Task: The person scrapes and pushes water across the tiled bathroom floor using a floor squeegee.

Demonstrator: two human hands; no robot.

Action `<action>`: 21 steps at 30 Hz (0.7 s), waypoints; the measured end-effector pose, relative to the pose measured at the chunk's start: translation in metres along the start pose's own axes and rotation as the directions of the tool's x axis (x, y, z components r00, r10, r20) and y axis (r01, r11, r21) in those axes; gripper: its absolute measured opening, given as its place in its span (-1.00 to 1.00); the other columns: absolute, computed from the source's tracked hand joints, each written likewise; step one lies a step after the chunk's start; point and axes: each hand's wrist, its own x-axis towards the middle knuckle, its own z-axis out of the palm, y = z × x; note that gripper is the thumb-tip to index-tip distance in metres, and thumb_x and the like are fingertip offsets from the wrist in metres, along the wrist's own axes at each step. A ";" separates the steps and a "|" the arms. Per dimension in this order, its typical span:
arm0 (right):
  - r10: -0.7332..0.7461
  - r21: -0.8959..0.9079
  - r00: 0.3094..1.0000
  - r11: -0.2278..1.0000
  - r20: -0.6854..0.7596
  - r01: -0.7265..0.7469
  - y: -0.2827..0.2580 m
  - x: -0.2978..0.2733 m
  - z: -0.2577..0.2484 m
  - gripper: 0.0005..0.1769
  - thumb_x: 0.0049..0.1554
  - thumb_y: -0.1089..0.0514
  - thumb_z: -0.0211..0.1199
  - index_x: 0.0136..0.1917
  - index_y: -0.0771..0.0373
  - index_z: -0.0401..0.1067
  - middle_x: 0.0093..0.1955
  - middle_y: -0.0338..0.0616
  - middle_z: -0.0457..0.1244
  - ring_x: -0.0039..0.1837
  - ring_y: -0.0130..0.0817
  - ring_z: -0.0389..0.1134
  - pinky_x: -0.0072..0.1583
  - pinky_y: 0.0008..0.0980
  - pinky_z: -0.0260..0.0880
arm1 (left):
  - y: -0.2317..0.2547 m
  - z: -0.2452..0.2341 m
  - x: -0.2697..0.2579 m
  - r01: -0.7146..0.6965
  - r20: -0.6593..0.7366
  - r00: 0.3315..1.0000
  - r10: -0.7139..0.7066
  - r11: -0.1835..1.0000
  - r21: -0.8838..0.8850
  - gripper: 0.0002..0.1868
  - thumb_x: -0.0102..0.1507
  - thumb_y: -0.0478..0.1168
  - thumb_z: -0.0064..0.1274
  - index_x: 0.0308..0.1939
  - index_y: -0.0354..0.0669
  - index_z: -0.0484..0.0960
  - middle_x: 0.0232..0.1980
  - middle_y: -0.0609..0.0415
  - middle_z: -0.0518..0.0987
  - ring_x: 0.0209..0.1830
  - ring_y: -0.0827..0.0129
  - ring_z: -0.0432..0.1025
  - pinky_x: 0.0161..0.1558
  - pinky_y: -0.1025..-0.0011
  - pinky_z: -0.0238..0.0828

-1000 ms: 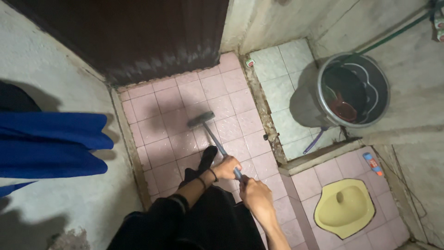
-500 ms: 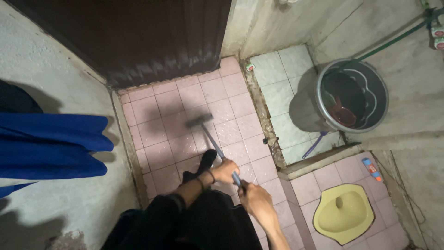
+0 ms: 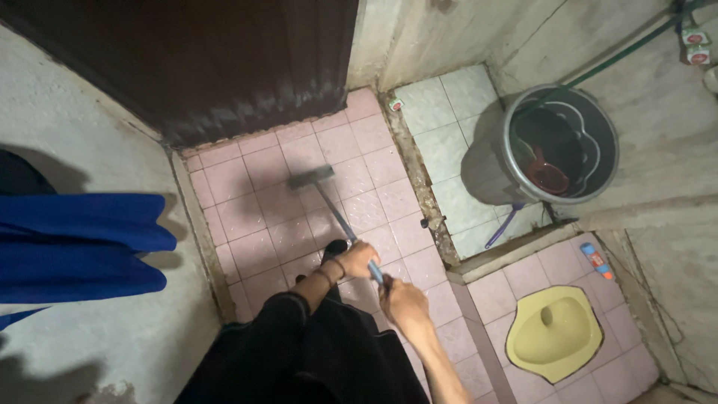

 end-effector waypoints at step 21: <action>0.010 0.011 0.999 1.000 0.039 -0.011 -0.002 -0.007 -0.003 -0.57 0.22 -0.18 0.06 0.24 -0.04 0.53 -0.10 0.06 0.42 0.02 0.07 0.47 0.13 -0.03 0.43 | 0.001 0.003 -0.007 -0.045 0.009 0.999 0.045 0.998 -0.035 -0.73 -0.03 -0.02 0.20 -0.66 -0.07 0.53 -0.58 -0.08 0.50 -0.54 0.01 0.48 -0.38 0.13 0.40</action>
